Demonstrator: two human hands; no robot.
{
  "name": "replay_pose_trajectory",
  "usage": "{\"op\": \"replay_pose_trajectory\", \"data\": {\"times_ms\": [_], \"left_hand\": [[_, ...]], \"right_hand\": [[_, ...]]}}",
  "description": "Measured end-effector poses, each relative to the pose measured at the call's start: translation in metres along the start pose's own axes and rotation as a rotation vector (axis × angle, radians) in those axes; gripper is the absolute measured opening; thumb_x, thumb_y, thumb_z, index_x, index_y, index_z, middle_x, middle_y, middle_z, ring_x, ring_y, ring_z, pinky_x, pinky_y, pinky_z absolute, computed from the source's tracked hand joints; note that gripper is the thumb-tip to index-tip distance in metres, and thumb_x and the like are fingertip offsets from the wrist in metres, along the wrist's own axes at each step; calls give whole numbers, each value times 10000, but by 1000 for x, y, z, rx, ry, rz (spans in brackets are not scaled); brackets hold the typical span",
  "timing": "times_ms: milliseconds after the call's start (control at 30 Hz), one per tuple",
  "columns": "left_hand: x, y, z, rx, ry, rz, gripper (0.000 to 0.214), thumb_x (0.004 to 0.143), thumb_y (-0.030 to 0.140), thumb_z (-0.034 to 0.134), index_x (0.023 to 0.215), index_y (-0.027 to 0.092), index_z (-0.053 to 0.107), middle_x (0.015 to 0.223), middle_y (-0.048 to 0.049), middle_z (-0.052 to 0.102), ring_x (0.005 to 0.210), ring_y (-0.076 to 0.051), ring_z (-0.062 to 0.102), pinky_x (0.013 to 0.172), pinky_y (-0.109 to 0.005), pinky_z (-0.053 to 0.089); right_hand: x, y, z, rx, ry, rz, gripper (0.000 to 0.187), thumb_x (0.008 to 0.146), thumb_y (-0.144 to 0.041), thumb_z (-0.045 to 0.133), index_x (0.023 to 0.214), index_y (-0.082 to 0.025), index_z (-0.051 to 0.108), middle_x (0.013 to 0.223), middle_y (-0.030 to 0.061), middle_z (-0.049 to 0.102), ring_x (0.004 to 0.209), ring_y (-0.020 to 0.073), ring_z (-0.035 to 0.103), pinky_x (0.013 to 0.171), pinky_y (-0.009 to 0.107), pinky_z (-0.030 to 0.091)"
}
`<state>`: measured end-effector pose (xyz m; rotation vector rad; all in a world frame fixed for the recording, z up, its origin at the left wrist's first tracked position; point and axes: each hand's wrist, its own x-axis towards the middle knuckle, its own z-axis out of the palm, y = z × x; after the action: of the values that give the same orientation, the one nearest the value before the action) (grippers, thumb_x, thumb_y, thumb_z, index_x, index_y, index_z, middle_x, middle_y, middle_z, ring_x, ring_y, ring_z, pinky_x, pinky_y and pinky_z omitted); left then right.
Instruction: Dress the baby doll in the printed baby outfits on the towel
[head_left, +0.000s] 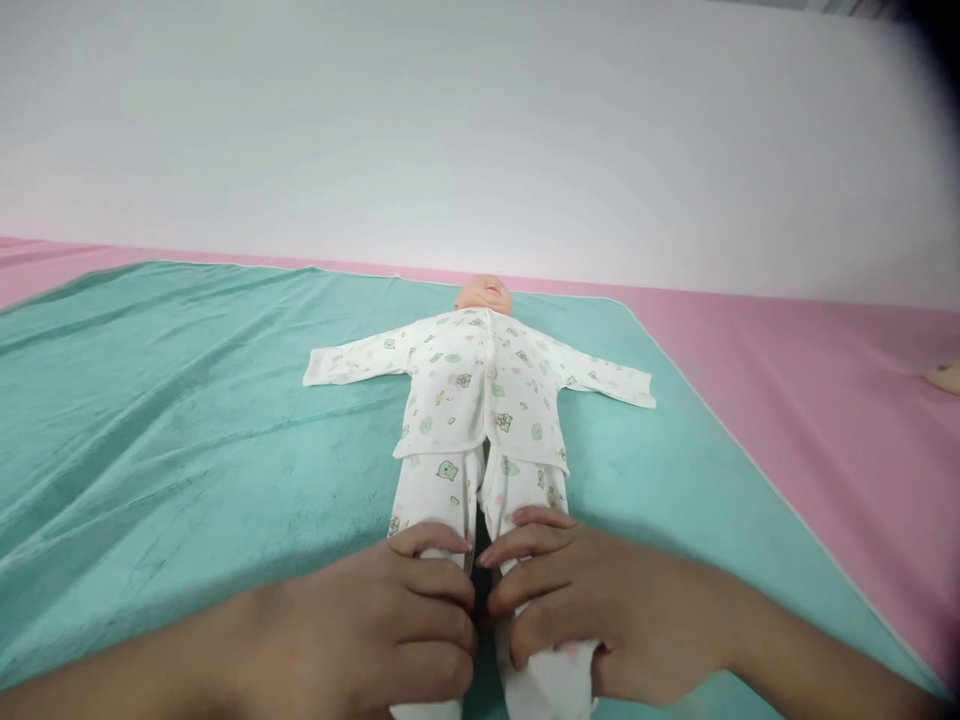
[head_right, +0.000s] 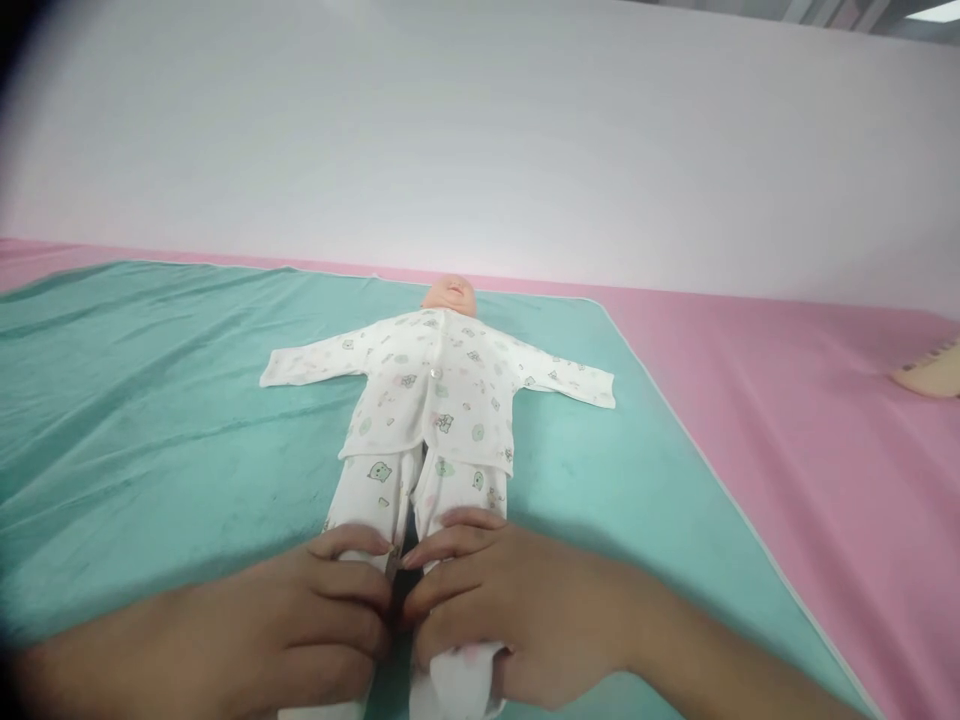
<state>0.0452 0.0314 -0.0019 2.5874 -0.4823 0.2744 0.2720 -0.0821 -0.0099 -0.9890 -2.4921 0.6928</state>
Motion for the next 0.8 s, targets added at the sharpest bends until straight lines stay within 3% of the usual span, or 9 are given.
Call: {"op": "replay_pose_trajectory", "data": {"times_ms": [300, 533, 667, 800], "left_hand": [[-1, 0, 5, 58, -15, 23, 85, 819, 158, 450, 758, 214, 471, 699, -13, 581, 703, -156, 527, 973, -367, 391], [3, -1, 16, 190, 2, 25, 124, 845, 141, 476, 731, 190, 482, 698, -1, 565, 702, -133, 495, 954, -330, 391], [1, 1, 16, 239, 23, 65, 122, 857, 133, 454, 775, 183, 529, 680, 5, 567, 701, -126, 499, 1005, -317, 373], [-10, 1, 38, 188, 23, 97, 154, 858, 141, 430, 851, 184, 578, 774, -3, 634, 718, -122, 541, 980, -270, 411]], "right_hand": [[5, -1, 3, -9, 18, -15, 186, 794, -230, 558, 971, -237, 617, 998, -33, 667, 1147, 136, 499, 1106, 319, 224], [6, -1, 7, -23, 27, -9, 242, 760, -179, 542, 986, -223, 620, 965, -14, 671, 1077, 136, 534, 1086, 327, 254], [8, -4, -1, -51, -9, -35, 277, 763, -199, 533, 1030, -207, 608, 1012, -7, 659, 1115, 136, 504, 1099, 330, 224], [12, -13, -6, -162, -68, -57, 312, 781, -229, 539, 1087, -181, 579, 1039, 1, 646, 1118, 138, 493, 1105, 332, 212]]}}
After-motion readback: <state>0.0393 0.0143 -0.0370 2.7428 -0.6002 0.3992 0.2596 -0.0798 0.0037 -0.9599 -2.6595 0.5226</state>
